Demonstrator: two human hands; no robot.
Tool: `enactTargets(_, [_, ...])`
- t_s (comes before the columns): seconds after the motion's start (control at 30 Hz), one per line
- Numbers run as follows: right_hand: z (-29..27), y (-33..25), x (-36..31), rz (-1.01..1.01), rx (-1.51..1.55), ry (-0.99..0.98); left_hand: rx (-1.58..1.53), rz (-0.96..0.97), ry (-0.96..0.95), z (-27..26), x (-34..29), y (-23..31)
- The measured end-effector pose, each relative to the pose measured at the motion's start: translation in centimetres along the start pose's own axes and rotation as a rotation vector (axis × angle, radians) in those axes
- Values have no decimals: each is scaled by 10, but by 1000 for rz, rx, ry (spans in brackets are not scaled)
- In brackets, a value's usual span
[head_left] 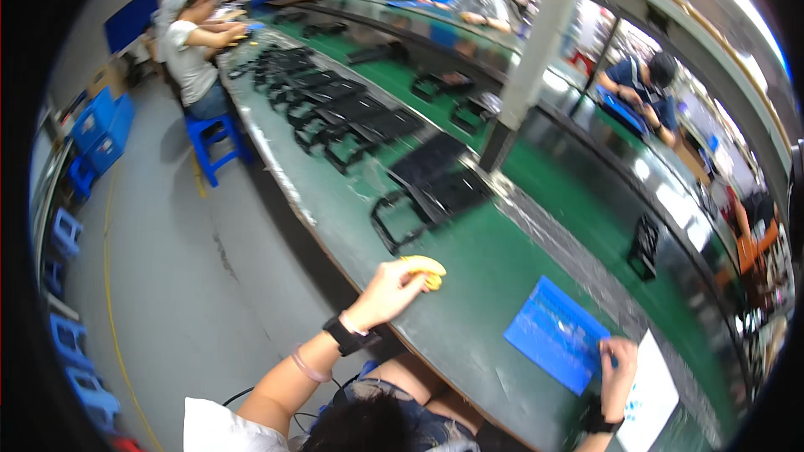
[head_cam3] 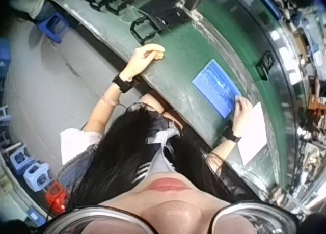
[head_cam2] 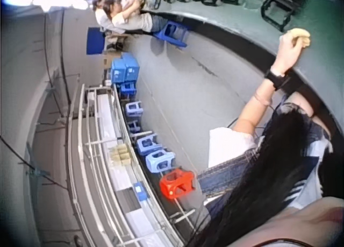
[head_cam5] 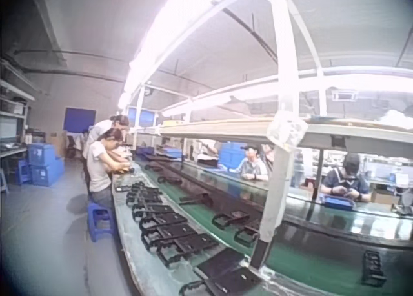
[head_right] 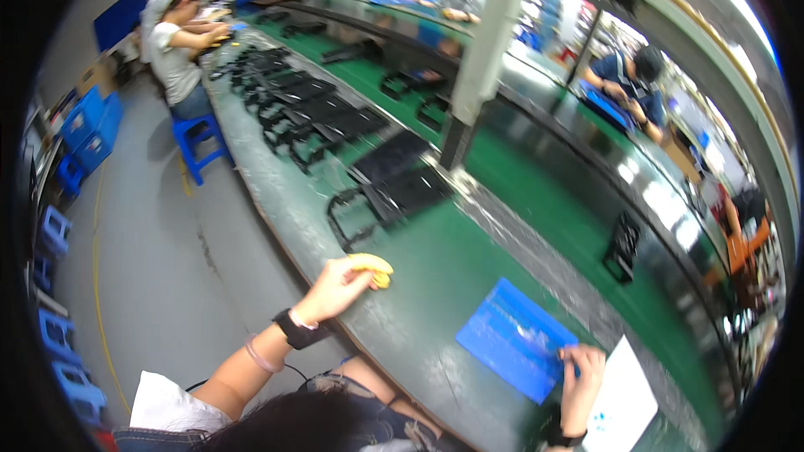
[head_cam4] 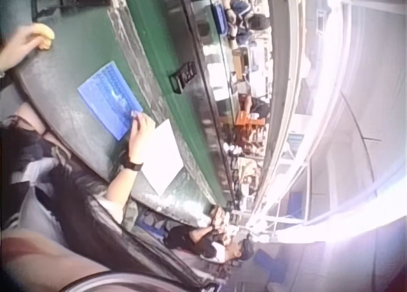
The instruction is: Manually assembling and applying labels/small parts to black plastic electronic housing components on an assembly line.
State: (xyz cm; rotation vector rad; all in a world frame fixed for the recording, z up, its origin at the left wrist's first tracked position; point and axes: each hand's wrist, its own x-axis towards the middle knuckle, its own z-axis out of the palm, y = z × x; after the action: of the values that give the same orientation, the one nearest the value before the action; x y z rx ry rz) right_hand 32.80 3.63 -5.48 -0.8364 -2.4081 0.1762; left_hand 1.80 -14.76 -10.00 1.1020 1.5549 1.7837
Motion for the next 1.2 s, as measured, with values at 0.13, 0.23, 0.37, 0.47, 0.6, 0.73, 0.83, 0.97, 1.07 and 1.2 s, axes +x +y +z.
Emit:
enactTargets(0.13, [-17,-8,9,-2,-149,84,9,7,6,9,9,11])
enactTargets(0.23, [-9,-15,21,-55,-207,8,-12,4,2,6,15,-6])
enactTargets(0.37, [-4,-38,37,-195,-141,-113,62,10,21,5,8,-3])
enactTargets(0.47, [7,-59,55,-402,-123,-184,69,4,-18,4,3,-2])
enactTargets(0.6, [46,-99,71,-649,-135,-307,-19,-82,-153,15,-2,11])
enactTargets(0.73, [89,-155,73,-856,-98,-203,5,-359,-443,16,-21,23])
enactTargets(0.83, [92,-161,67,-830,-193,-165,-48,-365,-415,12,-22,31])
enactTargets(0.97, [84,-154,57,-831,-176,-216,210,-388,-538,5,-15,33])
enactTargets(1.07, [61,-147,57,-829,-118,-253,343,-412,-734,-11,-5,40])
enactTargets(1.2, [20,-106,55,-591,87,-290,235,-432,-545,-62,26,100])
